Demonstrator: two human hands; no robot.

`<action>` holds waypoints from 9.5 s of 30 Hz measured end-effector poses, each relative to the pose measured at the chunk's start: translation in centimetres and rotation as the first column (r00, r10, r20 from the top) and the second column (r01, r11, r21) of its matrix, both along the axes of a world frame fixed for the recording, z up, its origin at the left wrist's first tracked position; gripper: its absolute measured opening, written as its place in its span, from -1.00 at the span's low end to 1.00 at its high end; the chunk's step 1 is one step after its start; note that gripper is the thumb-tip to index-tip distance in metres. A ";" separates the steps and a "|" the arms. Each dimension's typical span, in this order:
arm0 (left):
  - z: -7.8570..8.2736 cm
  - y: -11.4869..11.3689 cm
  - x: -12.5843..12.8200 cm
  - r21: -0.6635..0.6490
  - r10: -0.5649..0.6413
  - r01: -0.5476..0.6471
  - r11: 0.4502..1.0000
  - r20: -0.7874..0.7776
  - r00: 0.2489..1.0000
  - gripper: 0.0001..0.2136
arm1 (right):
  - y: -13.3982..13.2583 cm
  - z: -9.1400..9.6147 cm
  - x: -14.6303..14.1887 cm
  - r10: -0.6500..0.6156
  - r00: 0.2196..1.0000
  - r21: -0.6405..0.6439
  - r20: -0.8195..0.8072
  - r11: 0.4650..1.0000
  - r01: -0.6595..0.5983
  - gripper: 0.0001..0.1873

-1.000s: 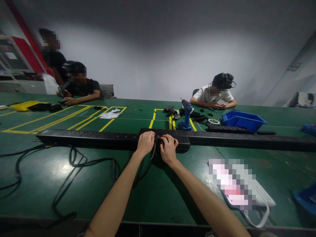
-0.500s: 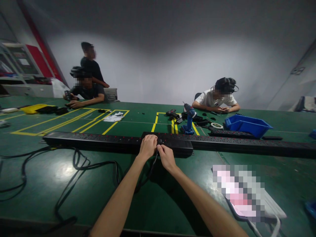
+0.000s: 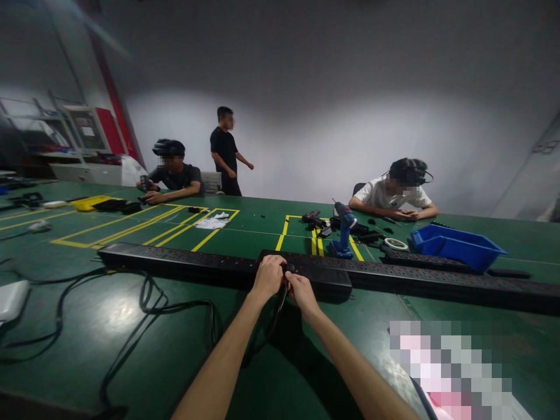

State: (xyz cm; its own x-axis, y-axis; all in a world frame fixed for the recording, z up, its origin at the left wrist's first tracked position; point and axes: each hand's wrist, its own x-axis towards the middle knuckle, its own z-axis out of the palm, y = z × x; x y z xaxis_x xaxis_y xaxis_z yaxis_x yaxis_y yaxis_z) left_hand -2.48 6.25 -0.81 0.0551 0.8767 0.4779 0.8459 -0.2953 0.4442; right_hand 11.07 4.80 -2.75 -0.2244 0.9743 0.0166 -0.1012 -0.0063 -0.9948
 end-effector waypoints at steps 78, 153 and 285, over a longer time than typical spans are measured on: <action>-0.7 0.3 -0.1 -0.031 0.016 -0.016 0.999 -0.015 1.000 -0.66 | 0.3 0.8 -0.7 0.014 0.972 -0.072 -0.235 0.997 -0.031 -0.48; -0.8 -1.1 0.6 0.045 0.344 -0.342 0.939 -0.061 0.937 -0.61 | 4.3 -2.1 13.9 -0.813 0.453 0.439 0.367 0.580 0.686 -0.59; 1.1 -2.5 -1.9 -0.070 0.158 -0.180 0.981 -0.248 0.956 -0.10 | 2.3 -0.6 10.8 -0.591 0.640 0.737 0.491 0.673 0.056 -0.56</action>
State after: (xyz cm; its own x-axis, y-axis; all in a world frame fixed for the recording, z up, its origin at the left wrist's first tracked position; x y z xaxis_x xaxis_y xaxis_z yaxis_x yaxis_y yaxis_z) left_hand -4.41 3.71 0.26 0.0055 0.9222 0.3868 0.9650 -0.1064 0.2399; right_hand 21.84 7.12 -3.33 -0.1014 0.7811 0.6161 0.6969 0.4977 -0.5163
